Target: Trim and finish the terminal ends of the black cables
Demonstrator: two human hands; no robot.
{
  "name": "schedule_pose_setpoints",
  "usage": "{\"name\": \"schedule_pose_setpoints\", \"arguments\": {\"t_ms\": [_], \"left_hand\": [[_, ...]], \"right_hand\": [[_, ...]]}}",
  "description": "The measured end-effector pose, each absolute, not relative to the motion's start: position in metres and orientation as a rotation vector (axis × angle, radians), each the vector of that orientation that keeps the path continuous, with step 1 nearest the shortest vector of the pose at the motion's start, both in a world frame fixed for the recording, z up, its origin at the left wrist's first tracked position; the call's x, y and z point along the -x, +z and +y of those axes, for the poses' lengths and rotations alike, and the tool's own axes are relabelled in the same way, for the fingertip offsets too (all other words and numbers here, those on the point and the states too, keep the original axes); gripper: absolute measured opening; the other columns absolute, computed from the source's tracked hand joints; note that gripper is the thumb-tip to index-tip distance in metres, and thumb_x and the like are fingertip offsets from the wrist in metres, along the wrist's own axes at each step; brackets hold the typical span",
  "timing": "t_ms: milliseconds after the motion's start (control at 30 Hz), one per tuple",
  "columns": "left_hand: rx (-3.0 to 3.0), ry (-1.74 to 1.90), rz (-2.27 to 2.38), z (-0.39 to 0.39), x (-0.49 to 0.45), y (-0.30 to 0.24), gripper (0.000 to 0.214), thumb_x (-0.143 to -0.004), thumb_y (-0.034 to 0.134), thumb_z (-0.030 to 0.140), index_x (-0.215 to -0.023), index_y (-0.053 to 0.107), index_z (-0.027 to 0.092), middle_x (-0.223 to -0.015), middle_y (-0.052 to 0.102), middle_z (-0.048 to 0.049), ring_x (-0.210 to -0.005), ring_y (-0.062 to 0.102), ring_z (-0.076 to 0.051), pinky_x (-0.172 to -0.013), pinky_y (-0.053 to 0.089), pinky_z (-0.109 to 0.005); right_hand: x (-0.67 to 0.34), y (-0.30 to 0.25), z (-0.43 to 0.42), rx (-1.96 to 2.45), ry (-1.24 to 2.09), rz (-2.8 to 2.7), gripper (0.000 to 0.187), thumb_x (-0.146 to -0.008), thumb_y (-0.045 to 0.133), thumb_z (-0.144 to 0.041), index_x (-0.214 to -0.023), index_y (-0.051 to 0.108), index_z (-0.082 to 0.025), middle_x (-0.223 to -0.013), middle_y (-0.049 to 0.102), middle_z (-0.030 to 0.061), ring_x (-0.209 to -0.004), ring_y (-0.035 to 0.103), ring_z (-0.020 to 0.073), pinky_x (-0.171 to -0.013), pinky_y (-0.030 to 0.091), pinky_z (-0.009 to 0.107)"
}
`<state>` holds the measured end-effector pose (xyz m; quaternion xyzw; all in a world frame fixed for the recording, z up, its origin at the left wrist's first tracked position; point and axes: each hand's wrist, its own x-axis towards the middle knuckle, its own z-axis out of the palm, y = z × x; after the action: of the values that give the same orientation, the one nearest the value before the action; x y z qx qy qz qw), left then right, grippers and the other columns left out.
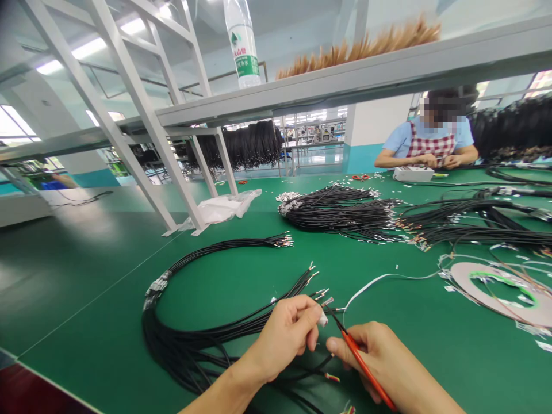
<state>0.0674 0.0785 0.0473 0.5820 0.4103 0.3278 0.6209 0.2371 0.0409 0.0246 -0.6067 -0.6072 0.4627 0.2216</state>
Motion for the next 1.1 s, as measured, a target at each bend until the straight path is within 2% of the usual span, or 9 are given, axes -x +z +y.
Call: {"name": "schedule_pose_setpoints", "arguments": {"t_ms": [100,200,300,400,567,667,767,967,1100], "left_hand": [[-1.293,0.735,0.924,0.079,-0.067,0.049,0.019,-0.084,0.052,0.03,-0.073,0.058,0.016,-0.045,0.047,0.0069,-0.038,0.029,-0.005,-0.042,0.02,-0.02],[-1.218,0.63,0.86,0.082,-0.063,0.051,0.023,-0.082,0.052,0.038,-0.075,0.056,0.017,-0.045,0.047,0.0075,-0.033,0.019,-0.004,-0.038,0.014,-0.021],[-1.175,0.518,0.79,0.085,-0.06,0.052,0.031,-0.079,0.053,0.048,-0.072,0.054,0.018,-0.046,0.047,0.0077,-0.033,0.012,-0.003,-0.037,0.012,-0.022],[-1.206,0.542,0.809,0.082,-0.061,0.051,0.029,-0.082,0.053,0.045,-0.072,0.055,0.018,-0.045,0.045,0.0074,-0.035,0.017,-0.005,-0.039,0.014,-0.023],[-1.46,0.843,0.94,0.072,-0.066,0.051,0.029,-0.088,0.053,0.033,-0.064,0.053,0.016,-0.048,0.044,0.0057,-0.048,0.035,-0.006,-0.05,0.022,-0.023],[-1.237,0.698,0.793,0.076,-0.063,0.052,0.027,-0.086,0.056,0.038,-0.069,0.055,0.017,-0.045,0.046,0.0067,-0.039,0.026,-0.005,-0.043,0.016,-0.023],[-1.031,0.507,0.639,0.083,-0.058,0.052,0.033,-0.08,0.062,0.047,-0.071,0.054,0.017,-0.044,0.049,0.0071,-0.033,0.013,-0.002,-0.038,0.008,-0.023],[-0.959,0.456,0.556,0.089,-0.055,0.051,0.037,-0.074,0.069,0.048,-0.07,0.055,0.015,-0.044,0.049,0.0071,-0.032,0.012,-0.001,-0.035,0.006,-0.022],[-0.995,0.521,0.569,0.089,-0.053,0.057,0.04,-0.072,0.07,0.052,-0.068,0.05,0.018,-0.042,0.049,0.0079,-0.032,0.011,-0.001,-0.035,0.007,-0.021]], "right_hand": [[-0.237,0.025,0.041,1.688,1.261,-1.714,0.048,-0.079,0.049,-0.065,-0.057,0.042,-0.023,-0.041,0.034,-0.0083,-0.037,0.03,0.0098,-0.04,0.02,0.023],[-0.238,0.023,0.044,1.707,1.084,-1.797,0.047,-0.076,0.048,-0.062,-0.053,0.033,-0.024,-0.052,0.027,-0.0064,-0.049,0.027,0.0118,-0.045,0.021,0.025],[-0.241,0.021,0.046,1.701,1.01,-1.83,0.047,-0.074,0.049,-0.061,-0.052,0.03,-0.024,-0.057,0.024,-0.0048,-0.055,0.024,0.0132,-0.049,0.019,0.027],[-0.242,0.021,0.045,1.695,1.066,-1.81,0.046,-0.075,0.049,-0.061,-0.054,0.031,-0.024,-0.056,0.025,-0.0054,-0.053,0.024,0.0123,-0.047,0.018,0.026],[-0.242,0.022,0.042,1.653,1.237,-1.754,0.045,-0.082,0.047,-0.06,-0.057,0.037,-0.024,-0.045,0.031,-0.0078,-0.04,0.029,0.0097,-0.04,0.019,0.023],[-0.242,0.023,0.043,1.6,1.29,-1.702,0.045,-0.079,0.054,-0.06,-0.057,0.039,-0.023,-0.043,0.032,-0.0088,-0.037,0.031,0.0087,-0.037,0.02,0.022],[-0.243,0.025,0.044,1.557,1.292,-1.72,0.044,-0.077,0.053,-0.061,-0.058,0.04,-0.023,-0.045,0.032,-0.0084,-0.037,0.031,0.0088,-0.037,0.021,0.022],[-0.247,0.026,0.047,1.545,1.282,-1.76,0.037,-0.076,0.056,-0.048,-0.056,0.038,-0.023,-0.049,0.031,-0.0072,-0.045,0.029,0.0098,-0.042,0.021,0.024],[-0.25,0.02,0.054,1.62,1.098,-1.691,0.04,-0.064,0.066,-0.036,-0.044,0.034,-0.023,-0.046,0.027,-0.0067,-0.048,0.022,0.0105,-0.046,0.013,0.028]]}}
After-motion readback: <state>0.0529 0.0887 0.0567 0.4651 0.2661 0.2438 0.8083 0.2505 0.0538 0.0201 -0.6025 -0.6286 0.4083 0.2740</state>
